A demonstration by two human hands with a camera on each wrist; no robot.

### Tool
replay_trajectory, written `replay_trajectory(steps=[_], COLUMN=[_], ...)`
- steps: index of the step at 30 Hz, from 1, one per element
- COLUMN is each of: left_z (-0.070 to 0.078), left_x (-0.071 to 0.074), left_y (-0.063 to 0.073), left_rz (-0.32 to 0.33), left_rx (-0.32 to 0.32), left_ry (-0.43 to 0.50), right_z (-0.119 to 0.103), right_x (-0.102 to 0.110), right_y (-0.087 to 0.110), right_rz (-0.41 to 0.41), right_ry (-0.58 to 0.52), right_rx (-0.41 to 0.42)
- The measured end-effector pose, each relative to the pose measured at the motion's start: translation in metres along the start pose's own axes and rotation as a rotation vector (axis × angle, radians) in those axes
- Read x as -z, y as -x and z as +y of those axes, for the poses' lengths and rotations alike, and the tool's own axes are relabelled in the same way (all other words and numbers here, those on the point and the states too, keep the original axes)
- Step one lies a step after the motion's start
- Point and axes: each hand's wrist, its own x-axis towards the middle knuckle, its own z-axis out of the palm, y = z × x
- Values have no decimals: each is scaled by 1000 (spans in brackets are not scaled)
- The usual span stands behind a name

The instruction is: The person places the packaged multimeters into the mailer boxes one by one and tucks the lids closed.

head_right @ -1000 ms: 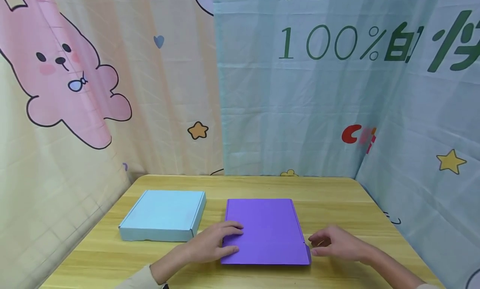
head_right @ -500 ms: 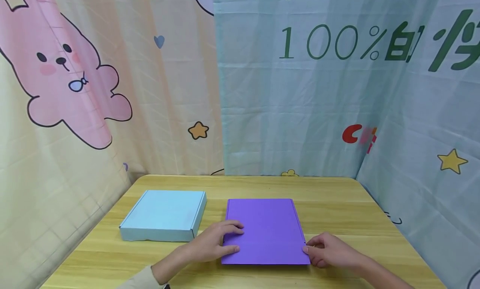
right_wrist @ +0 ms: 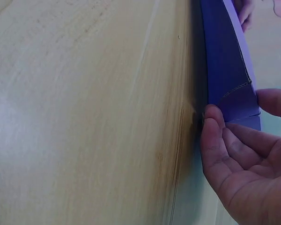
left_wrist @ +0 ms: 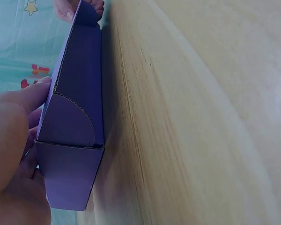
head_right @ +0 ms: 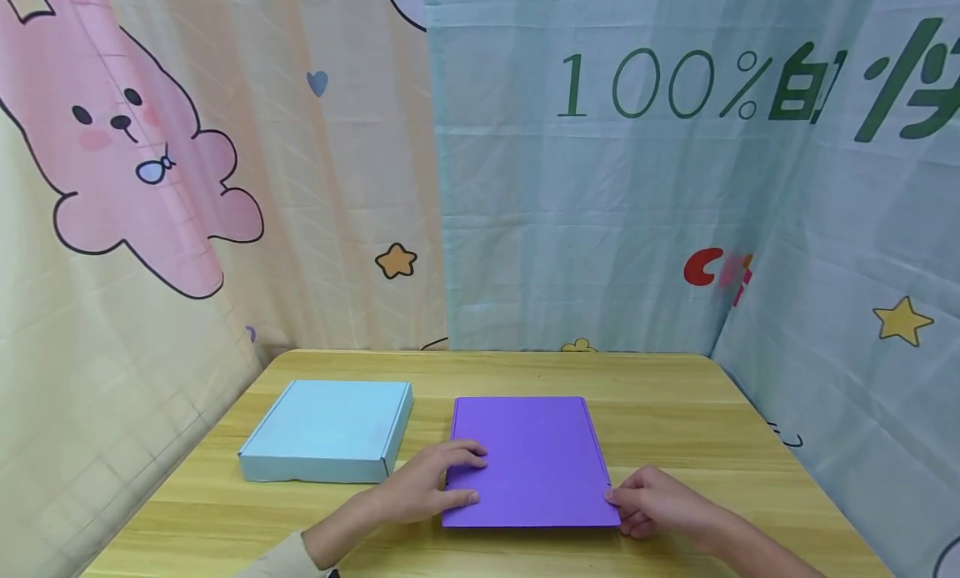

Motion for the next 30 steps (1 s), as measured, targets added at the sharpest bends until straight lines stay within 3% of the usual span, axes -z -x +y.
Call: replay_trajectory(steps=[10, 19, 25, 30], left_z=[1, 0, 4, 7], left_x=[2, 1, 0, 0], left_y=[0, -1, -1, 6], left_rz=[-7, 4, -4, 16], left_rx=[14, 2, 38, 154], left_ry=[18, 13, -12, 15], right_z=[-5, -6, -6, -6], right_x=[0, 4, 8, 13], right_y=[3, 0, -1, -6], right_rz=[45, -32, -21, -8], right_ry=[-37, -47, 117, 263], right_rx=[-64, -14, 31, 34])
